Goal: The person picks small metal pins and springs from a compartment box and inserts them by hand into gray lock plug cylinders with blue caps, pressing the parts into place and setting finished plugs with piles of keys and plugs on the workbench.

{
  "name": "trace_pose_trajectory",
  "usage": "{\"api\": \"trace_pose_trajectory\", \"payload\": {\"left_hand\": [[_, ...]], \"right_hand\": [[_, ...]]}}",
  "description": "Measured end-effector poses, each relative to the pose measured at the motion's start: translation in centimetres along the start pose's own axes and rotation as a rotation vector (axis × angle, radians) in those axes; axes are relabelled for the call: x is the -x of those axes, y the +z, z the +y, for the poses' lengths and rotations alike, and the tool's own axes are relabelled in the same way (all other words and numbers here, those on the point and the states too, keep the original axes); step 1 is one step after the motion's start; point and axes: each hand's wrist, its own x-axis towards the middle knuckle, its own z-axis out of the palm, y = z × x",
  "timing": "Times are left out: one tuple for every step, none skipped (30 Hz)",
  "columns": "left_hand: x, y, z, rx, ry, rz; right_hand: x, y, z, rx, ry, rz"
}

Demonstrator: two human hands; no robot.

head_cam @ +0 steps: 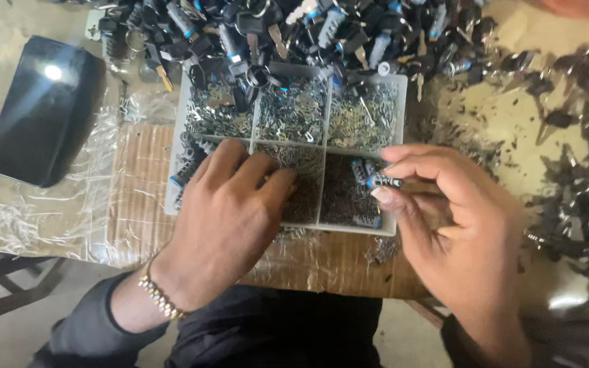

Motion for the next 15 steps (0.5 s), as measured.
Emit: {"api": "trace_pose_trajectory", "payload": {"left_hand": [[-0.1, -0.1, -0.1, -0.010, 0.013, 0.011], [-0.2, -0.2, -0.1, 0.004, -0.003, -0.010], [-0.4, -0.3, -0.2, 0.018, -0.014, -0.036], [-0.4, -0.4, -0.3, 0.031, -0.029, -0.060], [-0.4, -0.5, -0.3, 0.043, -0.009, -0.037], [-0.4, -0.7, -0.4, 0.050, 0.009, -0.007], [-0.3, -0.8, -0.5, 0.061, 0.029, 0.013], [-0.2, -0.7, -0.7, 0.070, 0.023, 0.010], [-0.2, -0.6, -0.8, 0.078, 0.016, 0.010], [-0.2, -0.5, -0.9, 0.085, 0.002, 0.018], [-0.1, -0.2, -1.0, 0.098, -0.012, -0.005], [0.0, 0.0, -1.2, 0.112, -0.023, -0.024], [0.0, 0.2, -1.3, 0.129, -0.031, -0.049], [0.0, 0.5, -1.5, 0.163, -0.033, 0.002], [0.0, 0.7, -1.6, 0.194, -0.035, 0.053]], "right_hand": [[-0.1, 0.4, 0.6, -0.143, 0.013, -0.034], [-0.4, 1.0, 1.3, -0.290, 0.031, -0.060], [-0.7, 1.7, 1.8, -0.440, 0.052, -0.082], [-0.8, 2.4, 2.1, -0.544, 0.058, -0.115], [-1.0, 3.2, 2.4, -0.643, 0.058, -0.159], [-1.5, 4.0, 2.5, -0.740, 0.051, -0.208], [-1.8, 4.8, 2.6, -0.736, 0.079, -0.215], [-2.0, 5.6, 2.5, -0.734, 0.116, -0.213], [-2.2, 6.3, 2.5, -0.731, 0.151, -0.211], [-2.2, 6.7, 2.5, -0.709, 0.154, -0.206], [-2.2, 7.0, 2.5, -0.681, 0.154, -0.207], [-2.2, 7.1, 2.6, -0.652, 0.151, -0.207], [-2.1, 7.2, 2.8, -0.667, 0.140, -0.185], [-1.9, 7.2, 3.1, -0.683, 0.132, -0.163], [-1.8, 7.1, 3.3, -0.702, 0.121, -0.142]]}}
